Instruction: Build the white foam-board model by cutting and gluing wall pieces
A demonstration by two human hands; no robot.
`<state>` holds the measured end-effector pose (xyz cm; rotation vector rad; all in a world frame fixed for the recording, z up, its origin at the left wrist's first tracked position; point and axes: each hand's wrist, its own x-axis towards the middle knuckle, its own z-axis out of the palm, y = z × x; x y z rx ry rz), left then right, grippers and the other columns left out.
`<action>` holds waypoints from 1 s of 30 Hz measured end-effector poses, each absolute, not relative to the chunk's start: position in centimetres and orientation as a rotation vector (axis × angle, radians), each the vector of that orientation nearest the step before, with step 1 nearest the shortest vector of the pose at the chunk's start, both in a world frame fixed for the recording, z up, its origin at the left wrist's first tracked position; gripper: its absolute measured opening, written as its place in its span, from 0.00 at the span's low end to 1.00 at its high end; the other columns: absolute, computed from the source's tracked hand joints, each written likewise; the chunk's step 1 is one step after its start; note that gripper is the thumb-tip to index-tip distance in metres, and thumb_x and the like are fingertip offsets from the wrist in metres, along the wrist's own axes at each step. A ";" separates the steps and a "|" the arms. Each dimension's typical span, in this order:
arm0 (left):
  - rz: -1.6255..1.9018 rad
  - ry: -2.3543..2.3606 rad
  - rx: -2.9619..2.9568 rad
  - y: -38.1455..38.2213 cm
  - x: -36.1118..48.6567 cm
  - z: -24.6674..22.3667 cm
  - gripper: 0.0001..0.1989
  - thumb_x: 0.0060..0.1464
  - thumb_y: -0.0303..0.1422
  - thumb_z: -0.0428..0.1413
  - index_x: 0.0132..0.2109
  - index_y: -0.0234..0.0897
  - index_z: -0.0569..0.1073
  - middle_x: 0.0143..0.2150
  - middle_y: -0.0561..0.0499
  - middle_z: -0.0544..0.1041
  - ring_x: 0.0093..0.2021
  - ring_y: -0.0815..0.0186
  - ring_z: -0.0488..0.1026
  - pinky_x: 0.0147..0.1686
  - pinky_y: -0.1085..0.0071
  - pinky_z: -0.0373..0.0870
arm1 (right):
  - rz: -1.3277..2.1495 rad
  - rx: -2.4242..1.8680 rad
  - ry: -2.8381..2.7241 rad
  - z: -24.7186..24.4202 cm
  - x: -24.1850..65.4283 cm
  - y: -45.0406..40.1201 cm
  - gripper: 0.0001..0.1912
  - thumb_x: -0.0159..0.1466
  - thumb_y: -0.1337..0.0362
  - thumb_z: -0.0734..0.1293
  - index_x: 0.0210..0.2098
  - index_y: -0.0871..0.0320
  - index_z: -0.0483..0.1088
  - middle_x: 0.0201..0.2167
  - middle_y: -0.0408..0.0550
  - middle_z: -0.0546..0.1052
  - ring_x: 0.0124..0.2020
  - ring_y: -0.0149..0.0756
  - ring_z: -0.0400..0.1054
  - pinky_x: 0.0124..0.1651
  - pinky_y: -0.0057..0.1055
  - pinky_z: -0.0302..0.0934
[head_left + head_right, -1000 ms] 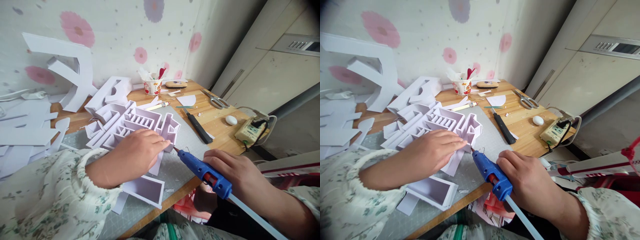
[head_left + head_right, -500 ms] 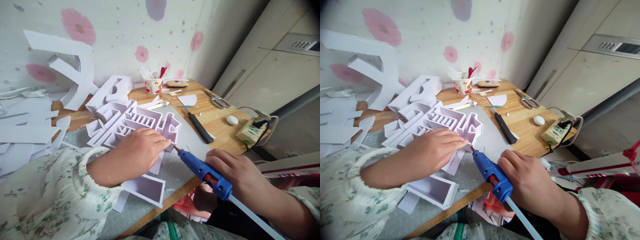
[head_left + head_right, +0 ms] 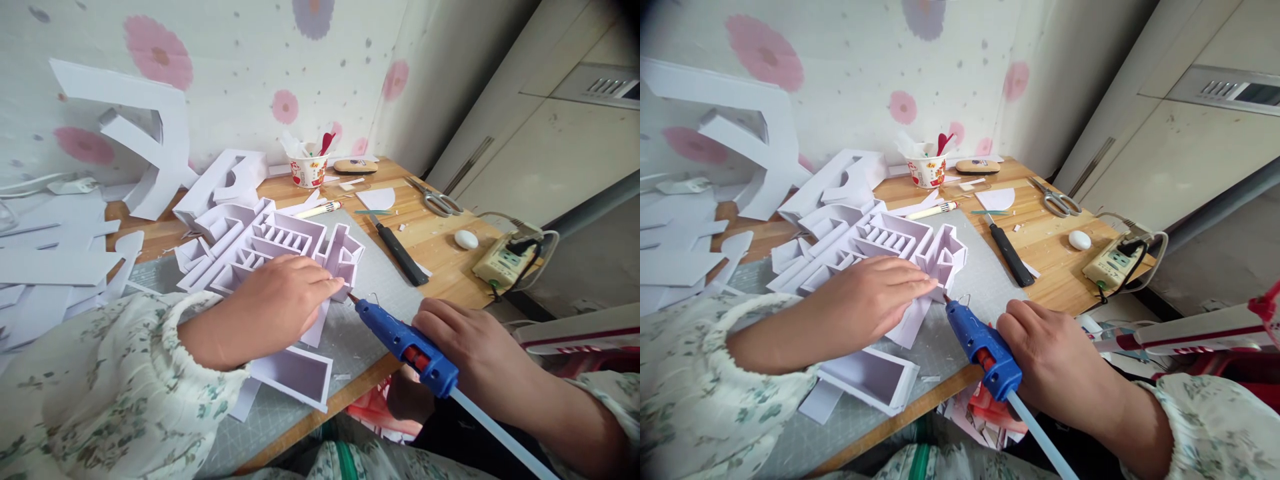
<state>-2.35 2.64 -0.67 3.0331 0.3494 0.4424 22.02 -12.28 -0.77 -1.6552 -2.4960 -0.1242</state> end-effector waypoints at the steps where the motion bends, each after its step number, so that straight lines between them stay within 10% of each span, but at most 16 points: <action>1: 0.440 0.350 3.035 2.6 -2.3 -0.6 0.19 0.58 0.24 0.50 0.55 0.35 0.73 0.49 0.47 0.79 0.50 0.58 0.73 0.54 0.55 0.69 | -0.107 -1.670 -2.500 -0.8 22.0 -12.3 0.08 0.64 0.69 0.60 0.29 0.58 0.65 0.25 0.48 0.69 0.25 0.38 0.67 0.27 0.33 0.60; 30: 0.422 0.345 3.032 2.7 -2.3 -0.6 0.18 0.59 0.25 0.50 0.55 0.36 0.72 0.50 0.48 0.79 0.52 0.59 0.73 0.55 0.56 0.68 | 0.325 -1.771 -2.383 -1.8 22.2 -12.1 0.05 0.63 0.70 0.58 0.36 0.58 0.65 0.31 0.47 0.68 0.29 0.36 0.65 0.31 0.33 0.59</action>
